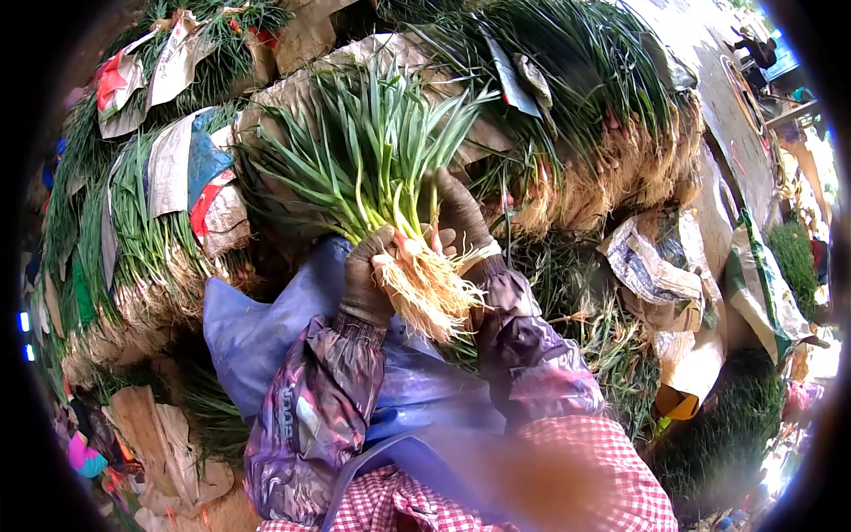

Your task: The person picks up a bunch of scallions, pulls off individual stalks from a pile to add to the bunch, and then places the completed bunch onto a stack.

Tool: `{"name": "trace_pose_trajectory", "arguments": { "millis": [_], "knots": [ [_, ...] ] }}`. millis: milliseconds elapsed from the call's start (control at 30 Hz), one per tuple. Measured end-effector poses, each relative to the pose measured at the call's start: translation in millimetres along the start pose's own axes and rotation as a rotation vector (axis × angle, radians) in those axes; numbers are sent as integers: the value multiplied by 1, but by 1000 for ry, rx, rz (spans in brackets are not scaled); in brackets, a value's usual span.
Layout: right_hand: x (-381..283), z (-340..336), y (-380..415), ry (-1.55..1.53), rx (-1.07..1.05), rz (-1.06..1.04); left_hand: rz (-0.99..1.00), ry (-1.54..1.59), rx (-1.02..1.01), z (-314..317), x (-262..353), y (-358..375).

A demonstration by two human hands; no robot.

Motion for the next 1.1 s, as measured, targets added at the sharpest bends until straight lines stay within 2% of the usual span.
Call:
{"name": "trace_pose_trajectory", "arguments": {
  "millis": [67, 100, 133, 200, 267, 300, 333, 400, 467, 533, 600, 633, 733, 767, 800, 867, 933, 967, 1000, 1033, 1067, 1100],
  "knots": [
    [-9, -26, -16, 438, 47, -163, 27, -13, 73, -6, -1, 1],
    [-20, -42, -18, 837, 244, -302, 34, -34, 110, -15, -1, 0],
    [-27, -50, -20, 1147, 276, -674, 39, -57, 145, -27, 0, -2],
    [-61, -63, -9, 1423, 482, -758, 59, -101, 170, -27, -1, -3],
    [-75, -69, 2, 1763, 466, -560, 98, -152, 166, -11, 2, 3],
    [-68, -73, -1, 2146, 345, -142, 100, -168, 173, -13, 3, 3],
    [-51, -86, -3, 2464, 2, 209, 92, -131, 162, -14, 1, 2],
    [-68, -88, 11, 2487, -211, 254, 71, -62, 141, -18, 0, -1],
    [-132, -127, -4, 1679, 343, -357, 90, -63, 133, -17, 0, 0],
    [-190, -113, 0, 1848, 780, -465, 138, -123, 145, -5, 1, -1],
    [-210, -138, -24, 2144, 848, -251, 100, -94, 94, 1, 3, 2],
    [-208, -147, -36, 2162, 819, -31, 81, -58, 102, -4, 3, 0],
    [-204, -156, -37, 1683, 577, -297, 60, -15, 124, -10, 3, 2],
    [-196, -129, -19, 1183, 477, -346, 62, -12, 132, -10, 4, 3],
    [-191, -99, -3, 915, 304, -455, 87, -25, 186, -21, 4, 2],
    [-185, -49, 33, 941, 197, -593, 98, -86, 151, -11, 4, 1],
    [-171, -41, 33, 1323, 83, -750, 119, -57, 93, -3, 2, 0],
    [-158, -32, 38, 1336, 60, -761, 83, -113, 69, 0, 2, 0],
    [-143, -21, 51, 1409, -60, -749, 100, -105, 59, 1, 2, -3],
    [-120, -5, 64, 1443, -159, -833, 66, -62, 46, 1, 2, -4],
    [-98, 14, 82, 1582, -136, -768, 12, -10, 46, -1, -2, 0],
    [-78, 32, 95, 1760, -293, -937, 10, -38, 51, 6, -1, 1]
  ]
}}
Point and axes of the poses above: each hand's wrist, its own y-axis away from the middle knuckle, its own z-axis out of the palm, x = y × z, the point moved 5 cm from there along -y, towards the middle knuckle
